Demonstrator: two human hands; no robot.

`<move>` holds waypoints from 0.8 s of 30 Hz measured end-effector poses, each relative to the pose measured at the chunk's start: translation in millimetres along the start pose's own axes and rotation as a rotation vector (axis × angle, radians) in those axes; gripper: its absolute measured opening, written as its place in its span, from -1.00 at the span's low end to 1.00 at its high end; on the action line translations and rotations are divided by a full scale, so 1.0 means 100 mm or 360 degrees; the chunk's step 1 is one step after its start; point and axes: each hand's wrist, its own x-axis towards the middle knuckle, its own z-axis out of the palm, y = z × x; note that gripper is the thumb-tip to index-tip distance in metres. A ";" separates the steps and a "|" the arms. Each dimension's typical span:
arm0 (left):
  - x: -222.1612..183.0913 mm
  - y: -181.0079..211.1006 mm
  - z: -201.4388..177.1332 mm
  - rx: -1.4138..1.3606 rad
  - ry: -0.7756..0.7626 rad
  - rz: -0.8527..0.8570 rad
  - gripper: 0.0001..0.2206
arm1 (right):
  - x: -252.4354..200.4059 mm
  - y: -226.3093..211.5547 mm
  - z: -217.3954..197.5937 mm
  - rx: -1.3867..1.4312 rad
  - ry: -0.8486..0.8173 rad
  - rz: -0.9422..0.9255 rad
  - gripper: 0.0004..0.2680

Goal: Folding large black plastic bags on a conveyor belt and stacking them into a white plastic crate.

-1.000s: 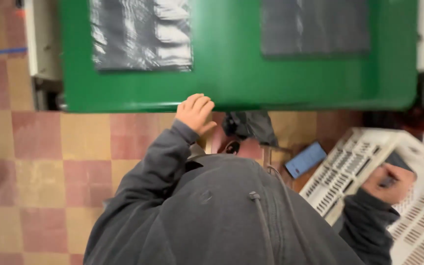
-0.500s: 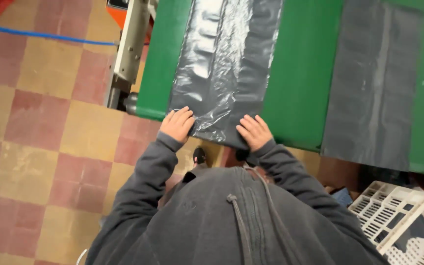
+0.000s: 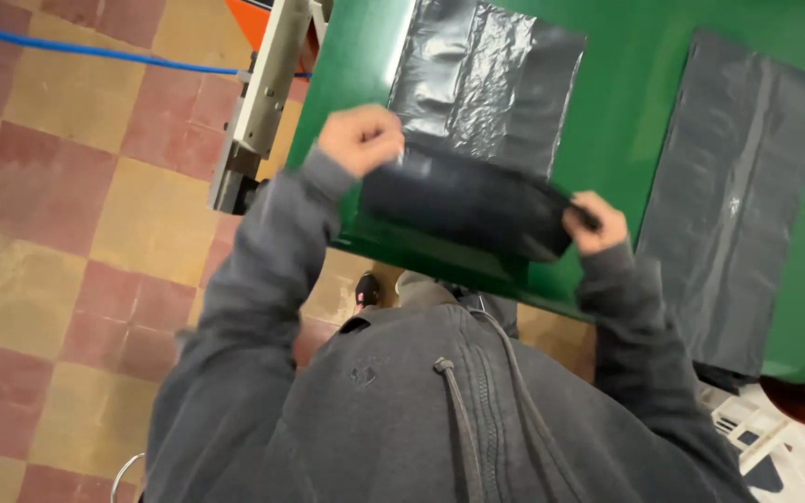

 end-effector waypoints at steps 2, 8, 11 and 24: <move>0.64 -0.75 -0.01 -0.0191 0.0105 -0.0183 -0.88 | 0.55 0.33 0.08 0.0097 0.0112 0.0127 -0.87; 1.86 -2.45 -0.08 0.0183 0.0373 -0.0489 -0.74 | 2.05 1.33 0.47 0.0049 0.0364 0.0340 -0.89; 1.90 -2.55 0.02 0.0787 0.0495 -0.0571 -0.69 | 2.21 1.52 0.58 -0.0247 0.0333 0.0372 -0.86; 1.45 -1.21 0.76 0.0852 0.0301 -0.0611 -0.71 | 3.00 1.27 0.51 -0.1104 -0.0848 0.0589 -0.67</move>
